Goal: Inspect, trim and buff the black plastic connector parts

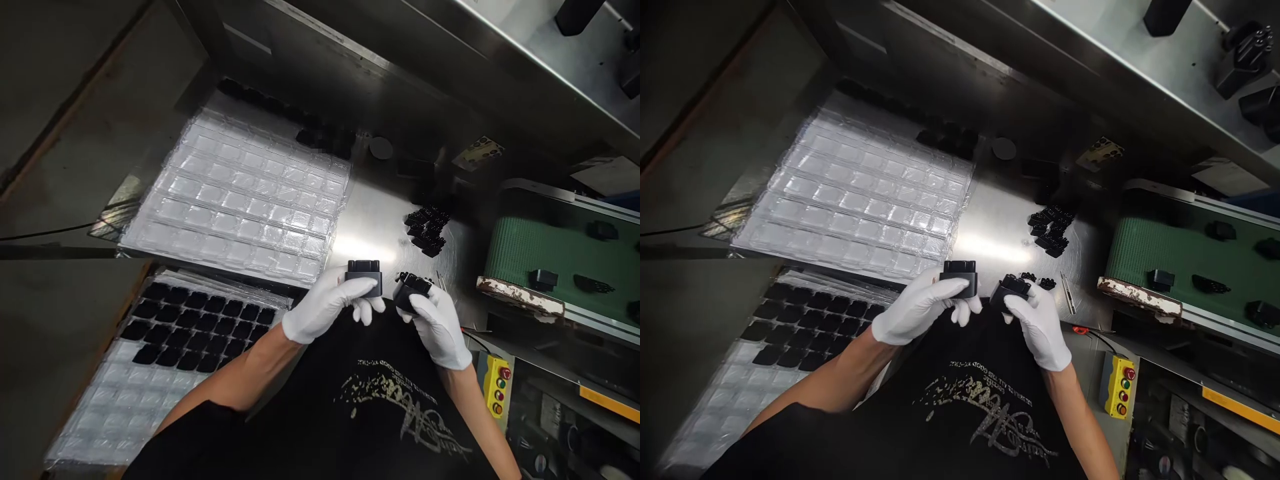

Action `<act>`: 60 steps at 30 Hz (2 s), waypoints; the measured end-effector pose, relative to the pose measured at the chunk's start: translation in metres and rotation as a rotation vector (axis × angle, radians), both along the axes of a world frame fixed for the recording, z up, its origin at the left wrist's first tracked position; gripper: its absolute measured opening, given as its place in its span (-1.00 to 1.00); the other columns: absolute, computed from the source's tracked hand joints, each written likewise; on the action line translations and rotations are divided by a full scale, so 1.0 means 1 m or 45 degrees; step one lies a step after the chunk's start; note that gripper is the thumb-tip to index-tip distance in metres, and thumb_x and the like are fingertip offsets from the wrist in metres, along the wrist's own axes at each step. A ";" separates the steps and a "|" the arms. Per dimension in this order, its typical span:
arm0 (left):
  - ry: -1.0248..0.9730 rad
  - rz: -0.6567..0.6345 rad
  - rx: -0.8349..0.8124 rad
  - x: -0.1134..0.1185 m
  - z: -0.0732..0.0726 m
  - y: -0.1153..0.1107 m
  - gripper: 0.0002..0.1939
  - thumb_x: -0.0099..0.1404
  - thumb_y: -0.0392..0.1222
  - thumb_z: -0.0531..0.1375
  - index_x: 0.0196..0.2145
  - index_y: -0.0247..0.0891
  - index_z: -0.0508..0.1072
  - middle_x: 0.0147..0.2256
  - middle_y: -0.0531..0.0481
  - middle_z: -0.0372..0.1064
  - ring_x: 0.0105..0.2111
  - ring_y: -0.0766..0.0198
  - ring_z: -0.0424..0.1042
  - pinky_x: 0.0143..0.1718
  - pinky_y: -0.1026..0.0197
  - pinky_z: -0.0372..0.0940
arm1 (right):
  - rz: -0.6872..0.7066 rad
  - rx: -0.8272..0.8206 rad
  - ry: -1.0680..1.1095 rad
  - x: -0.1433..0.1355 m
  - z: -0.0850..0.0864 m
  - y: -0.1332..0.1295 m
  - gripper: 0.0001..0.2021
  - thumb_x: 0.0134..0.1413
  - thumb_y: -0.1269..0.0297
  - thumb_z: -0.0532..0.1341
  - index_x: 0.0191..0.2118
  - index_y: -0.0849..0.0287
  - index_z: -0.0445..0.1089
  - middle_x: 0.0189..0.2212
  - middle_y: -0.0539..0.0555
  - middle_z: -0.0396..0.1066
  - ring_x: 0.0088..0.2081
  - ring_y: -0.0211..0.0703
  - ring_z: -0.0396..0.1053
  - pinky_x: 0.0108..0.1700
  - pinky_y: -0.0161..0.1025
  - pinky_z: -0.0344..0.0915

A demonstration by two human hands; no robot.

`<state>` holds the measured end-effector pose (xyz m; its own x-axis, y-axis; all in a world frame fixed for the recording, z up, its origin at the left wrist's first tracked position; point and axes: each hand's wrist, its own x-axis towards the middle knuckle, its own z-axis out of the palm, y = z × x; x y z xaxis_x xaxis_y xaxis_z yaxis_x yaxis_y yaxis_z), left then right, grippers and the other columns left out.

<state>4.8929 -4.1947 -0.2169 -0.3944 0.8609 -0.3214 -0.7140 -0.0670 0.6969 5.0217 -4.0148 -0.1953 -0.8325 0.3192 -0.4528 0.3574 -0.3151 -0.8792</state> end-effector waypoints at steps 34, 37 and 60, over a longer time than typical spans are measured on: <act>-1.136 0.311 0.005 0.024 -0.011 0.005 -0.55 0.59 0.11 0.07 -0.26 -0.29 0.52 -0.38 -0.03 0.54 -0.58 0.40 0.41 -0.50 0.33 0.36 | -0.020 -0.476 -0.231 -0.003 -0.033 -0.008 -0.63 0.32 -0.13 0.26 -0.25 0.11 0.44 -0.47 -0.03 0.44 -0.54 -0.28 0.24 -0.38 -0.22 0.26; -0.506 0.218 -0.195 0.015 -0.034 0.001 -0.62 0.48 0.11 0.23 -0.23 -0.30 0.56 -0.32 -0.10 0.58 -0.44 0.27 0.51 -0.37 0.23 0.42 | 0.041 -0.107 -0.214 -0.004 -0.060 -0.004 -0.67 0.22 -0.05 0.37 -0.17 0.14 0.49 -0.33 0.02 0.52 -0.38 -0.20 0.39 -0.21 -0.18 0.36; 1.872 -0.921 -0.946 -0.082 -0.188 0.060 -0.51 0.25 0.04 0.23 0.06 -0.22 0.59 -0.01 -0.21 0.57 0.04 -0.14 0.49 0.11 -0.04 0.39 | 0.612 1.236 -0.361 0.016 -0.168 0.038 -0.56 0.22 0.45 0.17 0.19 0.18 0.44 0.10 0.20 0.48 0.08 0.06 0.39 0.13 -0.08 0.32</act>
<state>4.8104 -4.1351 -0.4044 -0.3337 0.8280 -0.4506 0.7105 0.5351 0.4571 5.0378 -3.9769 -0.3633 -0.8706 0.3129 -0.3796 0.4838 0.6849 -0.5449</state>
